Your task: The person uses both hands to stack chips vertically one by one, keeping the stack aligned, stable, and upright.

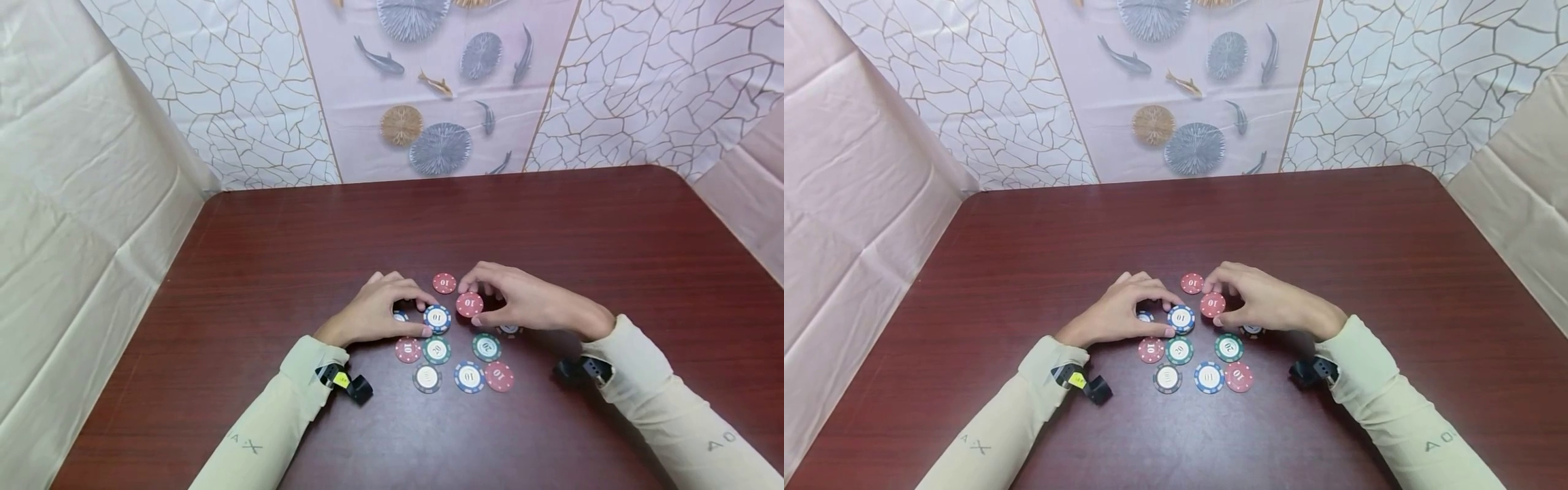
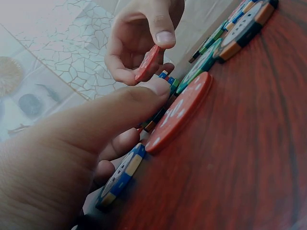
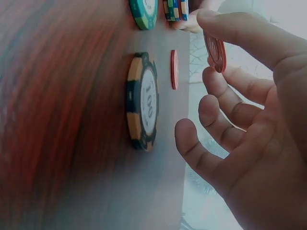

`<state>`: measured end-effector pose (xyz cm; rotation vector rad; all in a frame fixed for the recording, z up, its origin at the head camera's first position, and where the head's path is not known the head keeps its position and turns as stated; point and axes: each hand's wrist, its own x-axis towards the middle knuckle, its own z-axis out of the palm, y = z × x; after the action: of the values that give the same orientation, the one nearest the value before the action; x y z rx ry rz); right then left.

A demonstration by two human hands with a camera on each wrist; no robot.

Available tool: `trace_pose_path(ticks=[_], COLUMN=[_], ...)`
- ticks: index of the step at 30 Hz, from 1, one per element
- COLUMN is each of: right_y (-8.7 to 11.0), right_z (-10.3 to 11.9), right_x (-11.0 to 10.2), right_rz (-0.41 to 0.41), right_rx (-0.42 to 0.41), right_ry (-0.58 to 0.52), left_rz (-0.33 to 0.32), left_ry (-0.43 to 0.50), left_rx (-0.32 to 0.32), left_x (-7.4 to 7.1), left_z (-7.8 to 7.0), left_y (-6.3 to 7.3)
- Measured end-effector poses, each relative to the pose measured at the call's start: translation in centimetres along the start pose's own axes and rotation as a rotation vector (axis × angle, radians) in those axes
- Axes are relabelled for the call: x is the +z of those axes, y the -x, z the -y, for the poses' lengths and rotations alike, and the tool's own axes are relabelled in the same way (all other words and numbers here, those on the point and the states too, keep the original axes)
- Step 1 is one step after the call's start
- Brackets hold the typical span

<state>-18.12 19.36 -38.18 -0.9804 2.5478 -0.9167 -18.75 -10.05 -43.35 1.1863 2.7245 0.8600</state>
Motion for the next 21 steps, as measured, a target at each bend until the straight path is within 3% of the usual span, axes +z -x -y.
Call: trace_pose_path(ticks=[8,21], right_y=[-0.3,-0.8], right_z=[0.1,1.3], right_x=[0.7,1.9], right_rz=[0.005,-0.087], right_rx=[-0.021,-0.025], right_ry=[0.003,-0.04], left_rz=[0.004,0.001], left_ry=[0.005,0.014], left_rx=[-0.002,-0.002], left_x=[-0.1,-0.1], left_z=[0.0,0.1], left_y=[-0.1,0.0])
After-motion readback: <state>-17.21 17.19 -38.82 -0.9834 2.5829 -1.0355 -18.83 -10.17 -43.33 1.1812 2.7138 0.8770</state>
